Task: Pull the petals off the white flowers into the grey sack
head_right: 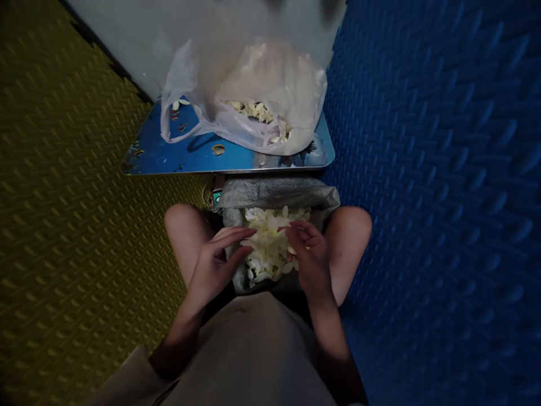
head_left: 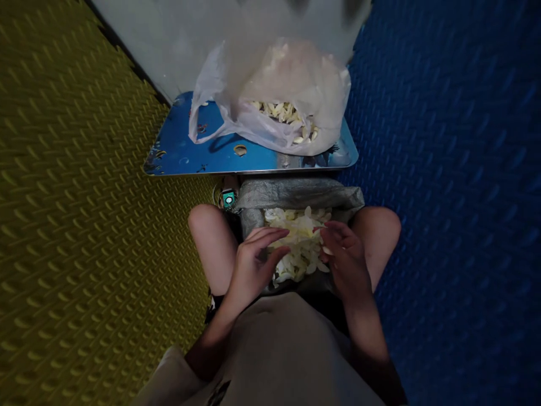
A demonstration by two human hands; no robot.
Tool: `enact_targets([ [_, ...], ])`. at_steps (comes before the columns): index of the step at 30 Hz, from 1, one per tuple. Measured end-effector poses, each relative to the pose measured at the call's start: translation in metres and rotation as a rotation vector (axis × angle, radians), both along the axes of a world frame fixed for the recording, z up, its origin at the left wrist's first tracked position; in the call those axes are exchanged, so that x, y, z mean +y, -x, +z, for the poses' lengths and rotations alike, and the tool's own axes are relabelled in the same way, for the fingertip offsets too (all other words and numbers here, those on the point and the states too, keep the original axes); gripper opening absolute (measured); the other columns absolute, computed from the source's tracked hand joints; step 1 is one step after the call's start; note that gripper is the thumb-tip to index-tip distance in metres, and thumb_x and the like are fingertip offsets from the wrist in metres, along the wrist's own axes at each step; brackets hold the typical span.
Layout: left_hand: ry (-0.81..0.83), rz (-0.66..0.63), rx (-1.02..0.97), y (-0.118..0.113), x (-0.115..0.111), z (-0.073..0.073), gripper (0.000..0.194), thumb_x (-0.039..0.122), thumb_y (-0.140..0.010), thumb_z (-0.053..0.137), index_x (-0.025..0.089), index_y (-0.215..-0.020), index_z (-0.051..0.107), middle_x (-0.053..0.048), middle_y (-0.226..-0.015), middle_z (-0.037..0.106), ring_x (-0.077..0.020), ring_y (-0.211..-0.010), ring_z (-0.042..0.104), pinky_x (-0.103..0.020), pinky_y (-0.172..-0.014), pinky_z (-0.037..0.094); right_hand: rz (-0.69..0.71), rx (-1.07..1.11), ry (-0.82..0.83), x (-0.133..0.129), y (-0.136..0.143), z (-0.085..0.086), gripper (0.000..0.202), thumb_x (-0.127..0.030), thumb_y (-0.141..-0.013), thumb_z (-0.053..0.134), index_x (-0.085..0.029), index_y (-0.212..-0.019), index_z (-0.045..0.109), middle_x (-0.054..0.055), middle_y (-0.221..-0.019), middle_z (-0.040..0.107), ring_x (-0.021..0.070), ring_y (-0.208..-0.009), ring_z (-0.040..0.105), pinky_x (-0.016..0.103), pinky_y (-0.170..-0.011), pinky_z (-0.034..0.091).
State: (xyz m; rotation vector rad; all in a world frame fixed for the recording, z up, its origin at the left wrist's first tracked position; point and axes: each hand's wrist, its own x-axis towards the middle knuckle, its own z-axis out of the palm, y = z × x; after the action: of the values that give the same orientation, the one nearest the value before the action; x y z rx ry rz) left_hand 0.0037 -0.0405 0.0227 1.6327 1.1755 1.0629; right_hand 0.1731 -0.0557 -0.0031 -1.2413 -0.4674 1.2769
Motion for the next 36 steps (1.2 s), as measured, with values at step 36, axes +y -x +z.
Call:
enact_targets([
  [36,0.482,0.001,-0.471,-0.017,0.0,0.016,0.071,0.019,-0.068,0.074,0.018,-0.132,0.043,-0.001,-0.075,0.073,-0.0124,-0.067,0.068,-0.019,-0.066,0.054,0.118,-0.863,-0.332,-0.015,0.005,0.032,0.011,-0.02,-0.08,0.063,-0.025,-0.087,0.069,0.001,-0.089,0.06,0.0162,-0.081,0.059,0.026,-0.057,0.044],
])
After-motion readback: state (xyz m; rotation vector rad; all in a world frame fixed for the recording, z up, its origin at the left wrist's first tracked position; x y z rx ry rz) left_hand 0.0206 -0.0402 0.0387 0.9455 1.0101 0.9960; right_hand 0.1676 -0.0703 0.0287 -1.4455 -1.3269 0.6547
